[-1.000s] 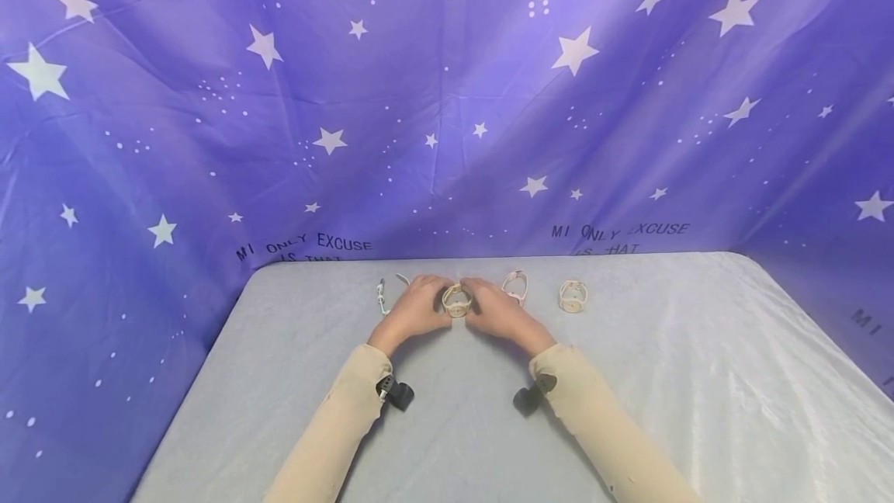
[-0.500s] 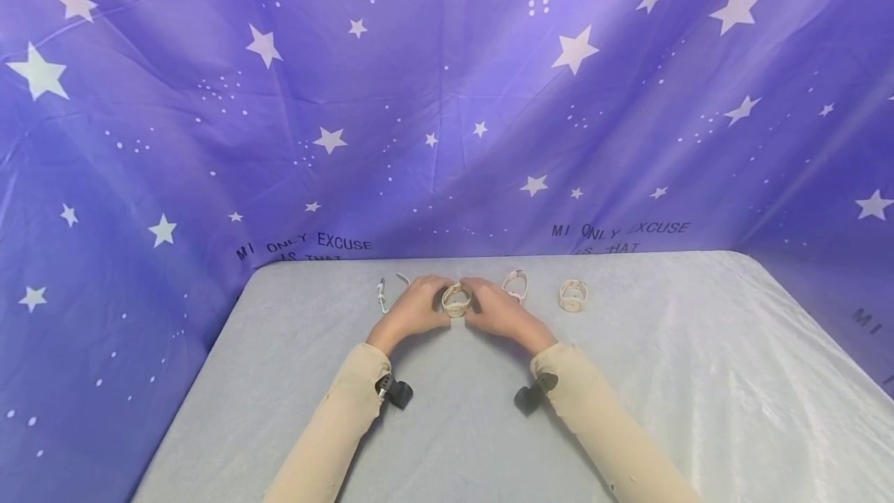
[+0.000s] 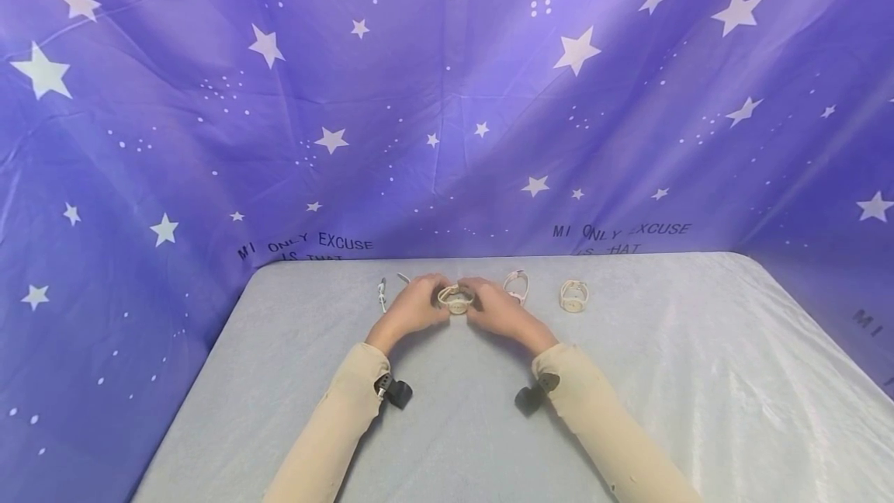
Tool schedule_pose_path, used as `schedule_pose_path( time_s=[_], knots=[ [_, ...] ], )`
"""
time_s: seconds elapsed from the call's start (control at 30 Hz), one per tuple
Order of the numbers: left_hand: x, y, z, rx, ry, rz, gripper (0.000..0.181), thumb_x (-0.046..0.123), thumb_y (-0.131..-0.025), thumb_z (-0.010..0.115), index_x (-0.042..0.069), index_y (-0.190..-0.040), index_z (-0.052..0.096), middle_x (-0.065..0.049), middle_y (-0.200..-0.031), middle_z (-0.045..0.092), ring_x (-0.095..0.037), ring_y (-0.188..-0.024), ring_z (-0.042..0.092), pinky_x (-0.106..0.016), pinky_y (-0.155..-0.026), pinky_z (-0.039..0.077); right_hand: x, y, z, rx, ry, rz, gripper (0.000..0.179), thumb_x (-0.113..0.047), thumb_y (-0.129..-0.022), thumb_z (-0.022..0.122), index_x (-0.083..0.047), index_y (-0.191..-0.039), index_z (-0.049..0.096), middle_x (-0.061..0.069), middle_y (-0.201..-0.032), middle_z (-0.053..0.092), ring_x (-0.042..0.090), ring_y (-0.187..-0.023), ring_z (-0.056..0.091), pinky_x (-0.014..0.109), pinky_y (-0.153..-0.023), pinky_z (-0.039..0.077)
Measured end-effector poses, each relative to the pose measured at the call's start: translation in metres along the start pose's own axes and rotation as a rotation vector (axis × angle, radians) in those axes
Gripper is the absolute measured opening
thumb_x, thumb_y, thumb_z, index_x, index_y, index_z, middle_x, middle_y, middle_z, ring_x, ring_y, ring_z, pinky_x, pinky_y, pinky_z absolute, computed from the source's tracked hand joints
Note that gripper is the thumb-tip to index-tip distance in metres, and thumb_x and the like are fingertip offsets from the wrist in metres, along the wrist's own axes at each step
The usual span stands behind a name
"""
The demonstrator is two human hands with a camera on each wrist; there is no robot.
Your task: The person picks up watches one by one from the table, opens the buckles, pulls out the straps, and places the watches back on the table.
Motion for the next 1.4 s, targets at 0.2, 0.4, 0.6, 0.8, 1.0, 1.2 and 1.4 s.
schedule_pose_path(
  time_s=[0.2, 0.4, 0.6, 0.8, 1.0, 1.2, 1.4],
  knots=[
    [0.002, 0.000, -0.004, 0.012, 0.097, -0.002, 0.044, 0.005, -0.081, 0.080, 0.002, -0.122, 0.065, -0.014, -0.120, 0.070, -0.031, -0.115, 0.066, -0.047, -0.109, 0.051, -0.003, -0.001, -0.008, 0.028, -0.064, 0.016, 0.055, 0.003, -0.087, 0.066, 0.007, -0.140, 0.052, 0.026, -0.137, 0.061, 0.041, -0.129, 0.058, 0.055, -0.114, 0.045],
    [0.005, 0.000, -0.011, 0.027, 0.263, -0.004, 0.047, 0.003, -0.084, 0.078, 0.002, -0.128, 0.062, -0.017, -0.121, 0.070, -0.033, -0.112, 0.068, -0.045, -0.102, 0.057, -0.006, -0.003, -0.020, 0.087, -0.104, 0.002, 0.054, 0.002, -0.086, 0.069, 0.007, -0.138, 0.055, 0.026, -0.137, 0.062, 0.042, -0.127, 0.059, 0.055, -0.112, 0.047],
    [0.008, 0.001, -0.016, 0.036, 0.548, -0.049, 0.049, -0.007, -0.083, 0.072, 0.000, -0.129, 0.058, -0.024, -0.115, 0.070, -0.032, -0.101, 0.072, -0.037, -0.090, 0.062, -0.010, -0.001, -0.032, 0.115, -0.220, 0.024, 0.056, 0.006, -0.082, 0.067, 0.007, -0.137, 0.055, 0.027, -0.135, 0.063, 0.042, -0.122, 0.064, 0.050, -0.106, 0.054],
    [0.005, 0.000, -0.015, -0.002, 0.792, -0.145, 0.055, -0.009, -0.081, 0.071, -0.004, -0.134, 0.055, -0.025, -0.118, 0.068, -0.017, -0.095, 0.070, -0.029, -0.086, 0.060, -0.007, 0.000, -0.036, 0.076, -0.422, 0.109, 0.055, 0.005, -0.084, 0.067, 0.006, -0.138, 0.054, 0.028, -0.138, 0.060, 0.044, -0.126, 0.061, 0.049, -0.108, 0.053],
    [0.010, 0.001, -0.018, -0.057, 0.865, -0.183, 0.061, -0.005, -0.081, 0.071, -0.003, -0.139, 0.053, -0.027, -0.127, 0.065, -0.015, -0.099, 0.067, -0.030, -0.093, 0.058, -0.002, 0.001, -0.038, 0.046, -0.589, 0.166, 0.060, 0.004, -0.084, 0.069, 0.004, -0.141, 0.052, 0.027, -0.141, 0.058, 0.042, -0.129, 0.059, 0.043, -0.105, 0.055],
    [0.012, 0.001, -0.021, -0.072, 0.949, -0.198, 0.056, -0.002, -0.087, 0.071, -0.001, -0.140, 0.052, -0.021, -0.124, 0.068, -0.015, -0.099, 0.070, -0.035, -0.096, 0.060, 0.001, 0.002, -0.040, 0.019, -0.823, 0.230, 0.066, 0.006, -0.085, 0.071, 0.004, -0.146, 0.047, 0.027, -0.146, 0.054, 0.039, -0.135, 0.055, 0.026, -0.097, 0.058],
    [0.012, 0.000, -0.021, -0.054, 0.993, -0.210, 0.053, -0.005, -0.090, 0.068, -0.004, -0.140, 0.051, -0.019, -0.122, 0.067, -0.014, -0.096, 0.071, -0.034, -0.094, 0.061, 0.001, 0.003, -0.040, -0.039, -0.870, 0.282, 0.065, -0.002, -0.091, 0.069, -0.003, -0.150, 0.043, 0.024, -0.149, 0.053, 0.035, -0.133, 0.057, 0.039, -0.105, 0.054]
  ],
)
Point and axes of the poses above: each hand's wrist, its own y-axis away from the middle knuckle, its own z-axis out of the palm, x = y × z, the point moved 4 cm from there along -y, towards the middle knuckle
